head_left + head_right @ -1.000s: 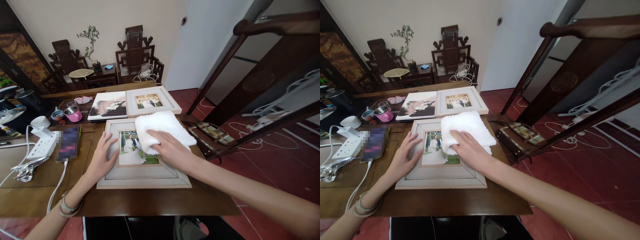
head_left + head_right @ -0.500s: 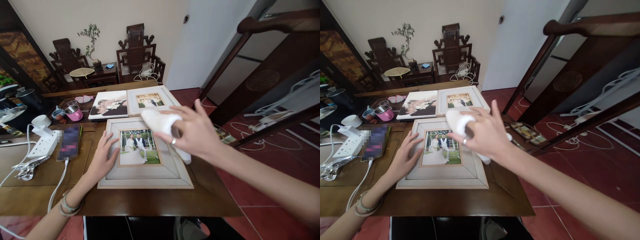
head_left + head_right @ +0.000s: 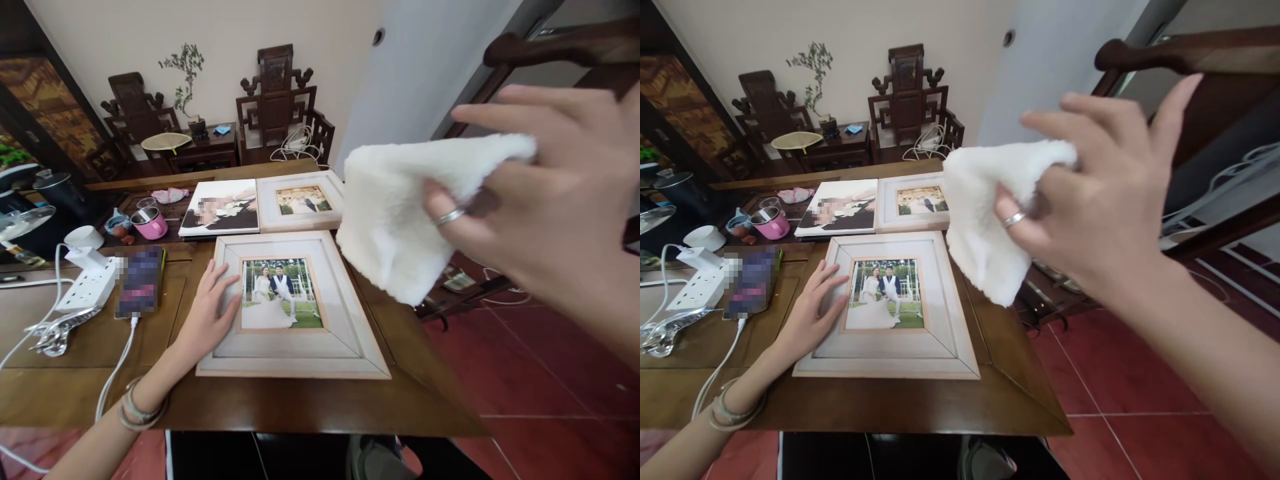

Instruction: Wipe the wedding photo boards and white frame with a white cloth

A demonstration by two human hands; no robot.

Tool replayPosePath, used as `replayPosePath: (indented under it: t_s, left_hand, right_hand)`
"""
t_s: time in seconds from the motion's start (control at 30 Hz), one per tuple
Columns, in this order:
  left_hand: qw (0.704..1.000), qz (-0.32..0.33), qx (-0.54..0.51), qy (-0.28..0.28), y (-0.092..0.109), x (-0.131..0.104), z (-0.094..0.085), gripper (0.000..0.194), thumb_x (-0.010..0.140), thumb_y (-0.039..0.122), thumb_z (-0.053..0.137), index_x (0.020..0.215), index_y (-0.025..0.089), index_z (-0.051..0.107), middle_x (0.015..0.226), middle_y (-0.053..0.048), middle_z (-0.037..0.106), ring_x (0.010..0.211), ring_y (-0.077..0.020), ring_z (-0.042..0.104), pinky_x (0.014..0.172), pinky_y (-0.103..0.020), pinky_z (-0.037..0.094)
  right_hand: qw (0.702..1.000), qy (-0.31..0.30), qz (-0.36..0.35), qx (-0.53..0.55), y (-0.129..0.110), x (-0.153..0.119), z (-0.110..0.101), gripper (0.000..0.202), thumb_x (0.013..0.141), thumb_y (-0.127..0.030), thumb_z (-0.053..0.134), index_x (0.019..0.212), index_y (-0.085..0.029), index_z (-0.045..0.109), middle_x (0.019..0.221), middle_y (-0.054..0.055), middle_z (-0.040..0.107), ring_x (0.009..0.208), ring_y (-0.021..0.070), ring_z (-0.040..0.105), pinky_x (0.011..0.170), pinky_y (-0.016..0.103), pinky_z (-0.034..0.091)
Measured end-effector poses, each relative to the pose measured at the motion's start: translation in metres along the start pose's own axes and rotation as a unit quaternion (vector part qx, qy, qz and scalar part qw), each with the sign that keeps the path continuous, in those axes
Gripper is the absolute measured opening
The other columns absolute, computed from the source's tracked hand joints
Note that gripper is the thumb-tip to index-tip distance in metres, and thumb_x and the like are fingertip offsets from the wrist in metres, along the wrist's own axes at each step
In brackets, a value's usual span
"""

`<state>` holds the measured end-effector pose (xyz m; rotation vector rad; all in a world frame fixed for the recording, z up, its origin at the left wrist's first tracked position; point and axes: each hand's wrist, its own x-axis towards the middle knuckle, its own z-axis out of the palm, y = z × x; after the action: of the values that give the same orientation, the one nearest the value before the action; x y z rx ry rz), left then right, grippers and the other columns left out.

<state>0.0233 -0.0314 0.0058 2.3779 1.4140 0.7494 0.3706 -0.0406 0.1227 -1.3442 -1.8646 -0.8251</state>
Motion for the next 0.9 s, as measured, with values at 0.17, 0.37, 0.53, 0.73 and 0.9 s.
replayPosePath:
  t_s: [0.17, 0.37, 0.53, 0.73, 0.9]
  left_hand:
    - [1.000, 0.002, -0.003, 0.002, 0.000, 0.001, 0.000, 0.031, 0.092, 0.032, 0.049, 0.119, 0.018, 0.056, 0.144, -0.012, 0.043, 0.144, -0.0280, 0.019, 0.114, -0.052, 0.024]
    - [1.000, 0.000, -0.009, 0.000, 0.000, 0.001, -0.001, 0.031, 0.092, 0.033, 0.048, 0.119, 0.020, 0.057, 0.144, -0.012, 0.043, 0.144, -0.0285, 0.019, 0.114, -0.054, 0.024]
    - [1.000, -0.002, -0.010, 0.000, 0.000, 0.000, -0.001, 0.031, 0.092, 0.033, 0.048, 0.119, 0.020, 0.057, 0.144, -0.012, 0.043, 0.144, -0.0285, 0.019, 0.114, -0.054, 0.024]
    - [1.000, -0.004, -0.008, -0.002, 0.001, 0.000, -0.001, 0.032, 0.092, 0.034, 0.048, 0.119, 0.019, 0.057, 0.145, -0.012, 0.042, 0.145, -0.0285, 0.018, 0.114, -0.053, 0.025]
    - [1.000, -0.001, -0.003, -0.001, 0.000, 0.000, 0.000, 0.031, 0.092, 0.033, 0.048, 0.119, 0.019, 0.057, 0.145, -0.012, 0.042, 0.145, -0.0279, 0.017, 0.114, -0.052, 0.024]
  right_hand:
    - [0.990, -0.054, -0.126, 0.015, -0.038, -0.022, 0.028, 0.027, 0.082, -0.035, 0.060, 0.058, -0.022, 0.059, 0.129, 0.008, 0.059, 0.126, 0.0423, 0.042, 0.102, 0.079, 0.010]
    - [0.973, -0.209, -0.077, 0.063, -0.081, -0.053, 0.060, 0.011, 0.071, -0.010, 0.064, 0.079, -0.016, 0.069, 0.145, 0.017, 0.041, 0.133, 0.0445, 0.030, 0.102, 0.078, 0.014]
    - [0.951, -0.268, -0.110, 0.108, -0.086, -0.073, 0.067, 0.028, 0.063, 0.003, 0.054, 0.074, -0.018, 0.068, 0.142, 0.013, 0.047, 0.130, 0.0382, 0.040, 0.105, 0.067, 0.028]
    - [0.960, -0.230, -0.094, 0.128, -0.060, -0.061, 0.067, 0.029, 0.067, 0.007, 0.049, 0.083, -0.007, 0.068, 0.130, 0.025, 0.055, 0.123, 0.0356, 0.050, 0.098, 0.051, 0.046]
    - [0.980, -0.177, -0.053, 0.073, -0.043, -0.038, 0.065, 0.024, 0.071, 0.002, 0.053, 0.083, -0.010, 0.069, 0.138, 0.021, 0.049, 0.130, 0.0382, 0.040, 0.106, 0.058, 0.035]
